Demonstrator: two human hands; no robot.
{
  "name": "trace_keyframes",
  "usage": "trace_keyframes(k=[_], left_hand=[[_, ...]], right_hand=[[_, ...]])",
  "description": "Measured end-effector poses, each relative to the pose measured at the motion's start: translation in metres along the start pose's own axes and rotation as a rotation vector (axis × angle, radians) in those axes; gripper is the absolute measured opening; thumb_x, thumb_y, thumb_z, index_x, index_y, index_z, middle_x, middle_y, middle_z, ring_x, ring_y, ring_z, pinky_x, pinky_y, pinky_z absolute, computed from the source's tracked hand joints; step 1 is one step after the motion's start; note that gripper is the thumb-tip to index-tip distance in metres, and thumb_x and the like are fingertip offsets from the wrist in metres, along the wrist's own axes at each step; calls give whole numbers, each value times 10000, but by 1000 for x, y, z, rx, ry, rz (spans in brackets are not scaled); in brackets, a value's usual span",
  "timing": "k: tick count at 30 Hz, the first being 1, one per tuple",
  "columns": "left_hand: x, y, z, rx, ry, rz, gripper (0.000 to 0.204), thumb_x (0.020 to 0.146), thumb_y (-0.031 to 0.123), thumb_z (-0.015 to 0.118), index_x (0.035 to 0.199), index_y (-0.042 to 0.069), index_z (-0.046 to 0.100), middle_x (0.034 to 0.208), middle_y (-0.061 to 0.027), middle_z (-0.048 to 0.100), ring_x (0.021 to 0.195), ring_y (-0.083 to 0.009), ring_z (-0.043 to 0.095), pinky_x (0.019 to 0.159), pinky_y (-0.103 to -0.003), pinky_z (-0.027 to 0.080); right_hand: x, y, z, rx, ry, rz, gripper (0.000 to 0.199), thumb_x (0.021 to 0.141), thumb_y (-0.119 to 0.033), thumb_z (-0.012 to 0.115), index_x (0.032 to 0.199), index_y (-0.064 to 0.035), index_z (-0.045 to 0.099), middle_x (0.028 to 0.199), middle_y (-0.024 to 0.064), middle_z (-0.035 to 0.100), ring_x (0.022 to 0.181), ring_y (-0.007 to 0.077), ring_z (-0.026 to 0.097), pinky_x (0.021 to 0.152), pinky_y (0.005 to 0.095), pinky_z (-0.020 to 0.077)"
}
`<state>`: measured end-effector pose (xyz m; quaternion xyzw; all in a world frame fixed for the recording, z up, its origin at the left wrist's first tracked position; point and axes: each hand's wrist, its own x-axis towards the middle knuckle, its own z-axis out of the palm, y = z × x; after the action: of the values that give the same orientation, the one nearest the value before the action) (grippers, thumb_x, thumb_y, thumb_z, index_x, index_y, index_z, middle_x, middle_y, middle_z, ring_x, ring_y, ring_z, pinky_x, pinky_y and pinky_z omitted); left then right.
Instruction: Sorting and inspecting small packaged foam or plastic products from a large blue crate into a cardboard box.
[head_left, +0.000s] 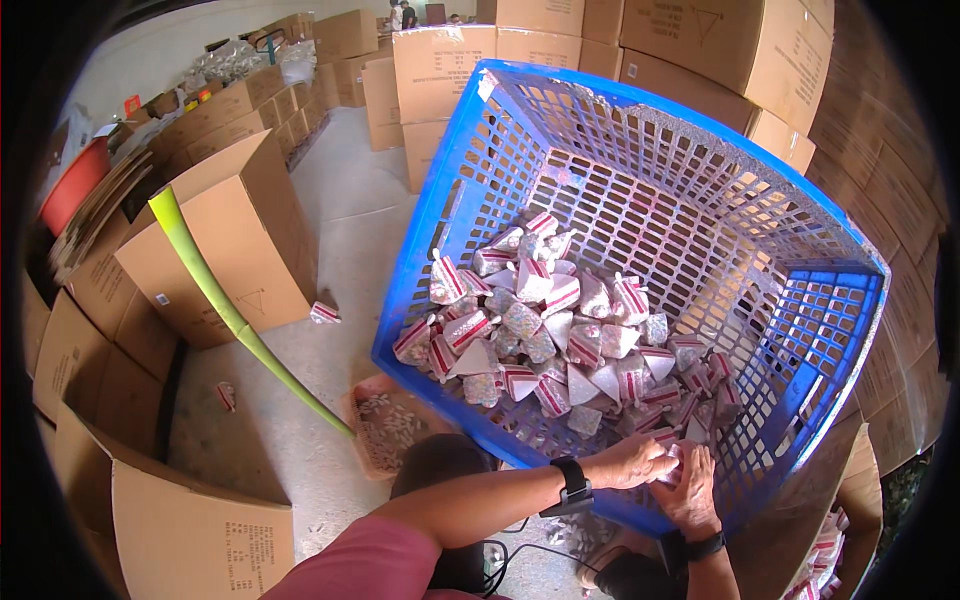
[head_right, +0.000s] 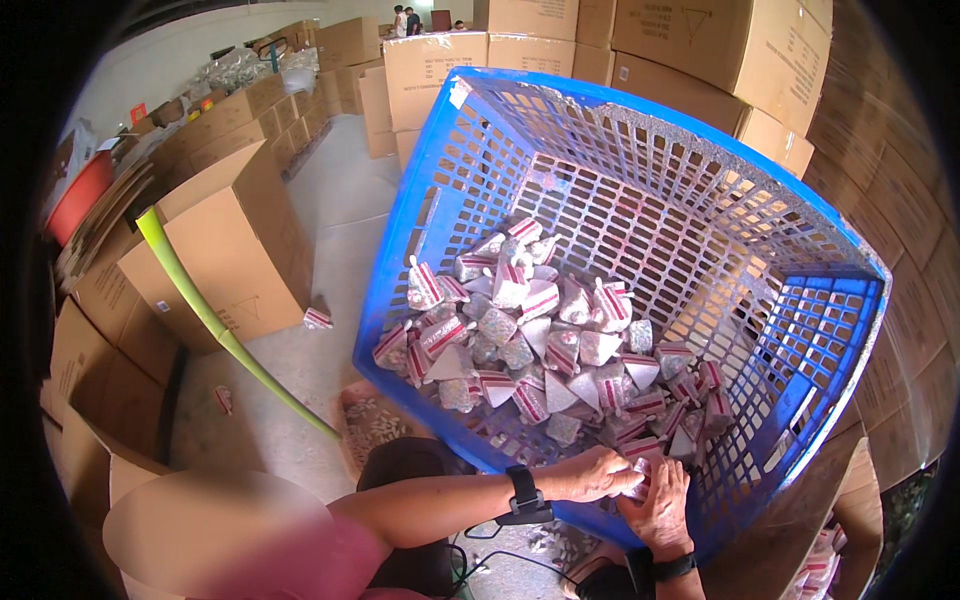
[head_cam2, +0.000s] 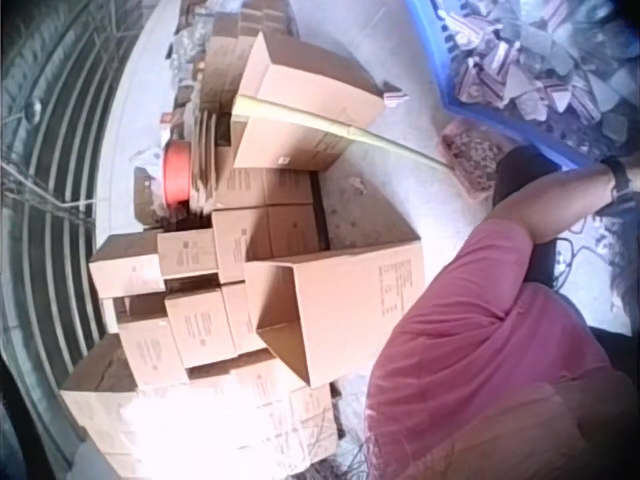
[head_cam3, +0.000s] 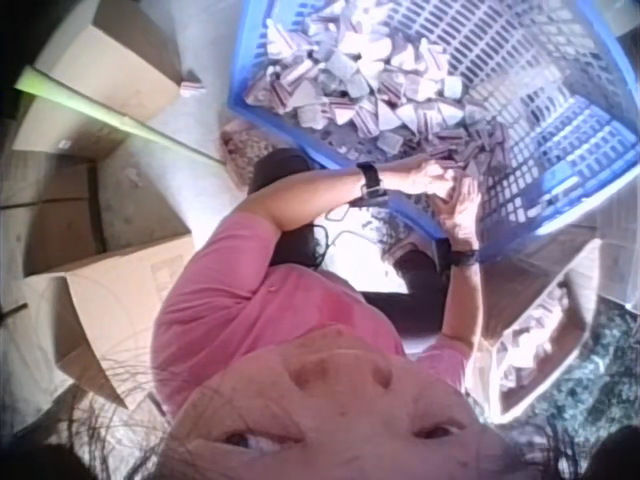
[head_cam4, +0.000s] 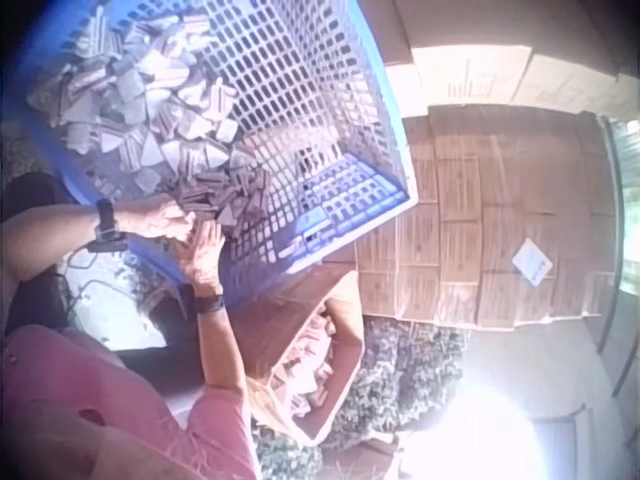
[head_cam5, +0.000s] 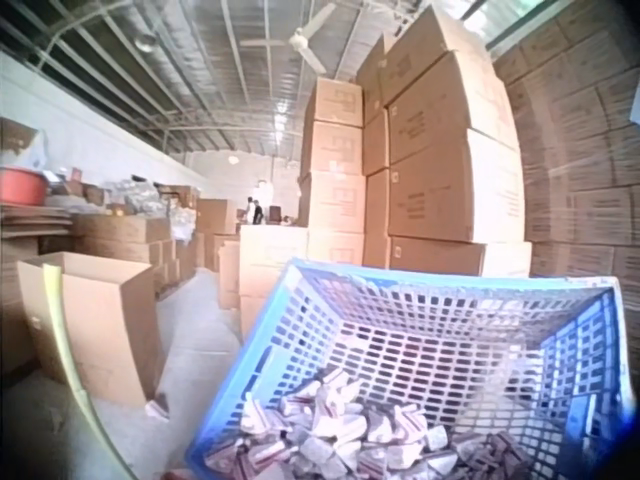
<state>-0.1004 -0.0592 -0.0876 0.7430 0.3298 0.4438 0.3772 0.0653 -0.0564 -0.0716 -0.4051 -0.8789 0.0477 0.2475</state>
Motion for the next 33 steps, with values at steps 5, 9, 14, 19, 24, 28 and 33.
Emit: trace_keyframes(k=[5,9,14,19,24,28,33], left_hand=[[6,24,-6,-648,-72,-394,496,914,419,402,584,54,474,457,-4,414,395,-85,397,386,-259,295],[11,11,-8,-735,64,-347,470,912,452,379,616,93,448,481,29,407,396,-41,370,358,-209,270],[3,-7,-8,-87,44,-442,371,873,349,470,741,8,536,609,-85,539,562,-202,544,504,-319,424],[-11,-6,9,426,-221,-367,230,731,201,553,812,-14,563,759,-213,582,754,-376,571,658,-456,448],[-39,5,27,575,-566,-285,184,692,184,564,714,2,582,689,-177,594,711,-334,602,605,-466,431],[-45,14,48,620,-471,-65,119,689,175,558,669,70,610,670,-103,608,680,-284,601,612,-447,390],[-52,12,38,719,-662,-182,98,702,175,551,694,107,621,665,-63,605,641,-255,587,559,-401,355]], right_hand=[[-2,-15,-7,679,29,342,551,624,-209,741,1041,-24,431,904,102,513,822,182,507,737,320,418],[-9,13,-14,1171,150,498,582,664,-305,732,1079,-24,437,966,51,535,859,163,524,729,270,438],[-36,109,-129,1659,646,221,723,717,-340,670,1242,32,340,1250,188,396,1162,285,380,964,410,322],[-34,101,-153,1655,1226,265,957,759,-566,502,1339,82,103,1422,221,97,1330,310,94,1082,451,97],[35,44,-15,1143,115,779,345,779,-158,550,1096,-26,521,982,69,552,921,158,529,800,324,433],[38,71,108,128,-212,-12,525,693,-181,650,1143,12,460,1057,149,529,1015,262,502,839,362,433],[53,24,183,-71,-451,137,535,643,-191,690,1088,-24,444,1052,154,478,1037,315,459,818,403,444]])
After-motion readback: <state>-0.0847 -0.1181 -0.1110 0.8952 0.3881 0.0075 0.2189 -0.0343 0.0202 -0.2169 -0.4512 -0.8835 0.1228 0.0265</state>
